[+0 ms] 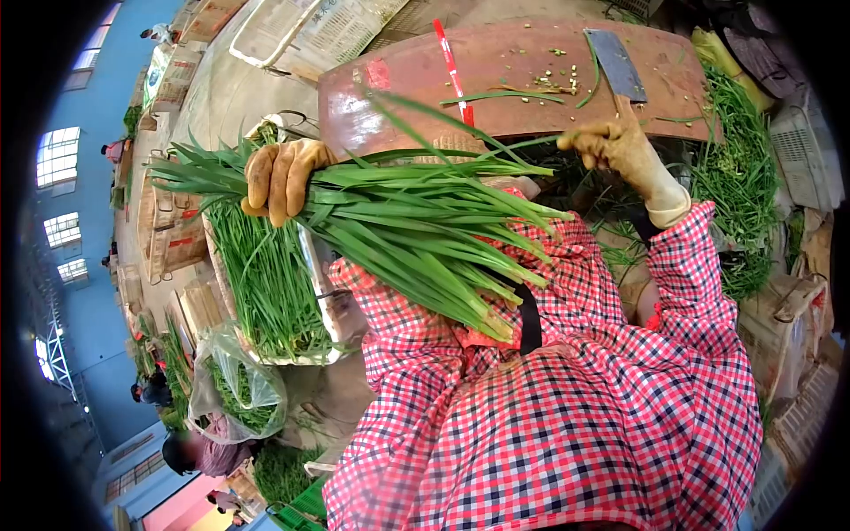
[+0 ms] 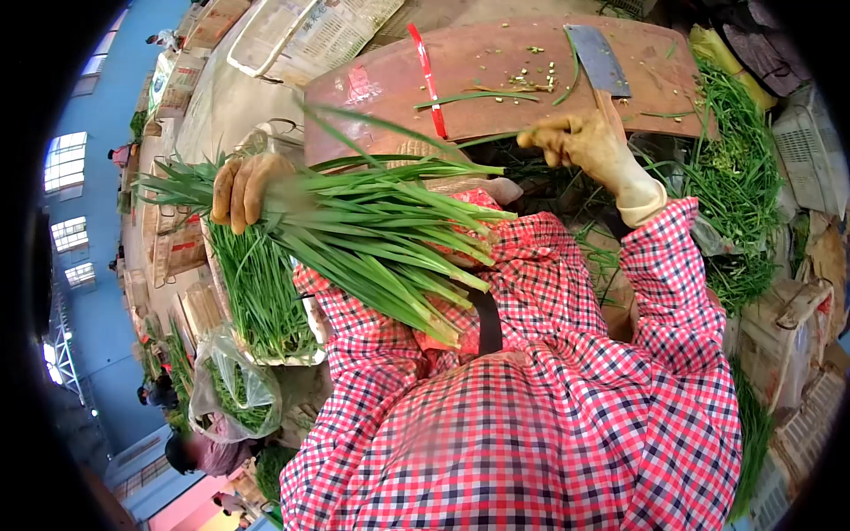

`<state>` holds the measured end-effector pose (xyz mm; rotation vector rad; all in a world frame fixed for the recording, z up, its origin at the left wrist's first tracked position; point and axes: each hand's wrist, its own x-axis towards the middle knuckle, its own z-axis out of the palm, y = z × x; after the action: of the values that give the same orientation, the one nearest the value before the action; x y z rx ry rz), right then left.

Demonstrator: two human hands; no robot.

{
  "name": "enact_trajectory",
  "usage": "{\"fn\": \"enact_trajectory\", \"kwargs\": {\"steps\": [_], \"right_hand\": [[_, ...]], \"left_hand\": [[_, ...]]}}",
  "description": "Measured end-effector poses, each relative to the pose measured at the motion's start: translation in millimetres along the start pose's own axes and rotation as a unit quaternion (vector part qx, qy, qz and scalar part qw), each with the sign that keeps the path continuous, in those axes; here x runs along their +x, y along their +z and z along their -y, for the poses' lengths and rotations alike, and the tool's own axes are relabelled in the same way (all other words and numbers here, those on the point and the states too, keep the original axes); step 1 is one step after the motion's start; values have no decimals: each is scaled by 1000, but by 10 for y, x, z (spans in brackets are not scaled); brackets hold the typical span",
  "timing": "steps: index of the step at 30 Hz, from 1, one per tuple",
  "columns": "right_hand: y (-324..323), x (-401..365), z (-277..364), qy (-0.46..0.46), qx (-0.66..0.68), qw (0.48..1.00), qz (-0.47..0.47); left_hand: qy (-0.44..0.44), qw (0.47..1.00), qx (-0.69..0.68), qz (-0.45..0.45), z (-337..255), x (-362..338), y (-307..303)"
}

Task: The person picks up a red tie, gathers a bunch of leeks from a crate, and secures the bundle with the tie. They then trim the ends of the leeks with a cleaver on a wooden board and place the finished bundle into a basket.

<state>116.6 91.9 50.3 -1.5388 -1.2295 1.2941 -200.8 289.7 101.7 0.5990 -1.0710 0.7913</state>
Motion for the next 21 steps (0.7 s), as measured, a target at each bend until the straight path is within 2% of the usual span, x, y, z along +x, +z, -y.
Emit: {"fn": "enact_trajectory", "kwargs": {"steps": [2, 4, 6, 7, 10, 12, 13, 14, 16, 17, 18, 19, 20, 21], "right_hand": [[35, -136, -24, -17, -55, 998, -6], [65, -269, 60, -28, -133, 990, -31], [76, -259, 159, -87, -76, 991, -69], [137, -293, 345, -93, 20, 994, -46], [400, -283, 620, -169, -29, 985, -20], [593, -189, 706, -160, -97, 982, -35], [713, -106, 616, -175, -64, 981, -50], [797, -31, 530, -195, 22, 979, -58], [903, 58, 451, -225, 195, 952, -71], [863, 4, 477, -128, 223, 964, -62], [854, -15, 530, -109, 214, 965, -109], [840, -23, 518, -126, 269, 947, -122], [818, -10, 503, -143, 324, 926, -134], [755, -9, 420, -116, 329, 927, -138]], "left_hand": [[11, 1000, -2, -14, 49, 2, -2], [-13, 998, -10, 54, -56, -22, -159], [-10, 996, -10, 91, -90, -39, -229], [-44, 995, -1, 87, -130, -28, -206], [-62, 992, -2, 110, -132, 24, -243], [2, 998, -14, 66, -82, -18, -201], [35, 998, -19, 44, -54, -52, -167], [68, 997, -23, 22, -44, -65, -148], [39, 999, 2, 19, -42, -37, -131], [24, 1000, 13, 16, -30, -14, -121], [10, 1000, 23, 12, -7, 10, -112], [79, 996, 1, -51, 151, 30, -12], [64, 995, -4, -75, 43, -55, -39], [44, 994, 10, -95, 57, -69, -22]]}}
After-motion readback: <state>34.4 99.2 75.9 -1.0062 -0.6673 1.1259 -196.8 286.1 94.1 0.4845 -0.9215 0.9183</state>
